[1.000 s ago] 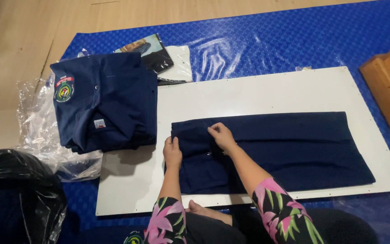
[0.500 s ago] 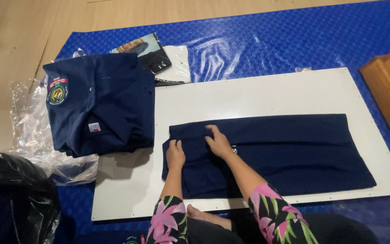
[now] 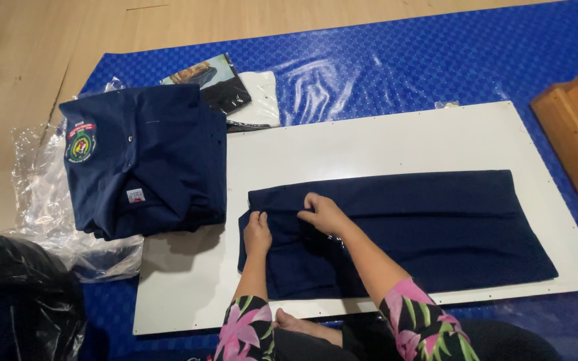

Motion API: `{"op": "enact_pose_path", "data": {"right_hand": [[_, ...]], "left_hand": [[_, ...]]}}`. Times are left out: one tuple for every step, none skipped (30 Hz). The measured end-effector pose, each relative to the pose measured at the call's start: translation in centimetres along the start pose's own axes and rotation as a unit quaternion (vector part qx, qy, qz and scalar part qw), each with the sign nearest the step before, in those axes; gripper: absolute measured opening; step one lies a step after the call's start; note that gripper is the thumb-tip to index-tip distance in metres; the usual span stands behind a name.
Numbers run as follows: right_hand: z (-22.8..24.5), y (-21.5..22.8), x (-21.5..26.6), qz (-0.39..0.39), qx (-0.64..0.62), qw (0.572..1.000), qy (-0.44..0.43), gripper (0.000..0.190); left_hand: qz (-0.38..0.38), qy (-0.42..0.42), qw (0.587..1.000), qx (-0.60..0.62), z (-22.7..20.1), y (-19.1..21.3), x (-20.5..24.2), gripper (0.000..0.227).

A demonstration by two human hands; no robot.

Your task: The person folds a navy blue polo shirt on a white board by hand, smoothing the fabric and aligning the sleeves and collar before placing it on a stack.

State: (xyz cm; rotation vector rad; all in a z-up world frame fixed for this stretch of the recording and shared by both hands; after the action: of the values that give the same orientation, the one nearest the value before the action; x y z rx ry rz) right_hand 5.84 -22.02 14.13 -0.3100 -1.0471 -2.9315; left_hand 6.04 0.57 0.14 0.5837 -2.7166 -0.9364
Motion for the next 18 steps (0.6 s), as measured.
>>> {"op": "enact_pose_path", "data": {"right_hand": [[0.5, -0.2, 0.5, -0.001, 0.0, 1.0, 0.0, 0.023], [0.9, 0.2, 0.8, -0.048, -0.005, 0.999, -0.01, 0.023], [1.3, 0.5, 1.3, -0.095, -0.01, 0.995, -0.02, 0.027], [-0.1, -0.7, 1.2, -0.096, -0.01, 0.995, -0.021, 0.027], [-1.1, -1.5, 1.2, -0.149, 0.104, 0.983, 0.036, 0.031], [-2.0, -2.3, 1.3, -0.2, 0.218, 0.951, 0.091, 0.035], [-3.0, -2.6, 0.9, -0.201, 0.219, 0.95, 0.091, 0.035], [-4.1, -3.2, 0.7, -0.179, 0.229, 0.954, 0.077, 0.036], [-5.2, -3.7, 0.5, -0.156, 0.239, 0.956, 0.062, 0.037], [-4.6, -3.1, 0.7, -0.158, 0.238, 0.956, 0.062, 0.037], [-4.3, -2.6, 1.0, -0.14, 0.193, 0.971, 0.034, 0.043], [-3.9, -2.0, 1.4, -0.124, 0.147, 0.981, 0.006, 0.05], [-3.7, -0.8, 2.1, -0.128, 0.146, 0.981, 0.006, 0.05], [-3.5, 0.7, 2.7, -0.144, 0.089, 0.985, -0.012, 0.054], [-3.3, 2.1, 3.4, -0.16, 0.032, 0.986, -0.029, 0.058], [-5.0, 3.1, 3.9, -0.167, 0.031, 0.985, -0.028, 0.058], [-6.8, 4.4, 4.5, -0.187, -0.001, 0.982, -0.031, 0.059], [-8.7, 5.6, 5.4, -0.207, -0.033, 0.977, -0.036, 0.061]], "left_hand": [[0.0, -0.001, 1.0, 0.0, 0.0, -0.1, 0.0, 0.029], [-0.008, -0.01, 1.0, -0.005, -0.1, -0.1, 0.0, 0.029], [-0.016, -0.019, 1.0, -0.01, -0.2, -0.1, 0.0, 0.029], [-0.015, -0.02, 1.0, -0.01, -0.2, -0.1, 0.0, 0.029], [-0.017, -0.024, 0.999, -0.026, -0.2, -0.1, 0.0, 0.028], [-0.019, -0.029, 0.999, -0.041, -0.3, -0.2, 0.1, 0.028], [-0.018, -0.03, 0.999, -0.04, 0.1, -0.6, 0.0, 0.028], [-0.031, -0.036, 0.998, -0.052, 0.4, -0.7, 0.0, 0.027], [-0.044, -0.041, 0.996, -0.064, 0.8, -0.7, 0.2, 0.025], [-0.044, -0.043, 0.996, -0.064, 1.3, -0.5, 0.2, 0.025], [-0.053, -0.036, 0.997, -0.041, 1.8, 0.0, 0.3, 0.026], [-0.062, -0.031, 0.997, -0.016, 2.1, 0.4, 0.4, 0.028], [-0.062, -0.034, 0.997, -0.015, 1.7, 1.6, 0.8, 0.028], [-0.055, -0.02, 0.998, 0.008, 1.3, 2.6, 1.2, 0.033], [-0.048, -0.005, 0.998, 0.031, 0.9, 3.7, 1.6, 0.04], [-0.047, -0.012, 0.998, 0.035, 1.5, 3.9, 1.6, 0.04], [-0.071, -0.035, 0.997, 0.019, 2.1, 4.3, 1.7, 0.04], [-0.094, -0.059, 0.994, 0.002, 2.6, 4.6, 1.9, 0.04]]}}
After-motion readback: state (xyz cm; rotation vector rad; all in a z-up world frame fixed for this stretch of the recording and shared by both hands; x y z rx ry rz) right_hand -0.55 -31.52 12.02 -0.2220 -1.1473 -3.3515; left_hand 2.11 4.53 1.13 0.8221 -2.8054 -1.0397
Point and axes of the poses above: each hand's wrist, its own x-axis away from the middle knuckle, its own y-axis out of the back of the hand, z = x × y, the point moved 5 cm from there along -x, towards the middle knuckle, and after that the axes turned 13 degrees about -z, right-handed, at the moved point
